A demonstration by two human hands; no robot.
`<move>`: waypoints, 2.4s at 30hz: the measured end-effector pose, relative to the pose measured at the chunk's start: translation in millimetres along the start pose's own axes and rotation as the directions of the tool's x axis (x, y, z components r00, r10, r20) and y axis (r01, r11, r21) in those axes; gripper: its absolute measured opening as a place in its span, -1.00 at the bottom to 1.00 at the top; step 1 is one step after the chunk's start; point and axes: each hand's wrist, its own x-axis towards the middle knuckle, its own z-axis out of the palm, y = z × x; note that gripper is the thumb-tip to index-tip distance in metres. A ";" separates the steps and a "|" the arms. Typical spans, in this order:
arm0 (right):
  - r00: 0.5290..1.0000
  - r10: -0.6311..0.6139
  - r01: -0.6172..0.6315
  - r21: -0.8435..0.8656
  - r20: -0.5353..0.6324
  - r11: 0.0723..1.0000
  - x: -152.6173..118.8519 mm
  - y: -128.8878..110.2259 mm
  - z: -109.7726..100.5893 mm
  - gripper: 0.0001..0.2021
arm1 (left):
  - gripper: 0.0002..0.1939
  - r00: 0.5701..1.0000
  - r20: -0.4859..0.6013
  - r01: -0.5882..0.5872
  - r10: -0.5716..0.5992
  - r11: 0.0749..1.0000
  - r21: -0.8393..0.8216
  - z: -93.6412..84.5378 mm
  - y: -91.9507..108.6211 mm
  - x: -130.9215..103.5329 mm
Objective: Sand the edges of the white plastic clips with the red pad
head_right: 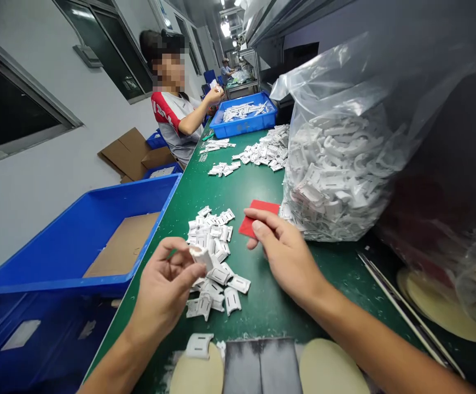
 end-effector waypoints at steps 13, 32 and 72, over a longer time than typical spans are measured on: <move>0.821 -0.036 -0.002 0.066 0.570 0.998 -27.4 -10.8 5.4 -0.63 | -0.64 0.819 0.289 0.568 -0.496 0.626 -0.535 -0.1 3.3 4.5; 0.990 -0.106 0.116 -0.113 0.092 0.987 -22.6 -6.9 3.5 -0.65 | -0.64 0.998 -0.061 0.045 -0.031 0.968 0.246 -0.4 0.4 -1.0; 0.993 0.111 -0.104 0.136 -0.050 0.985 -0.4 -5.2 -1.0 -0.60 | -0.60 0.986 -0.167 -0.007 0.013 0.999 0.036 3.9 2.6 -6.4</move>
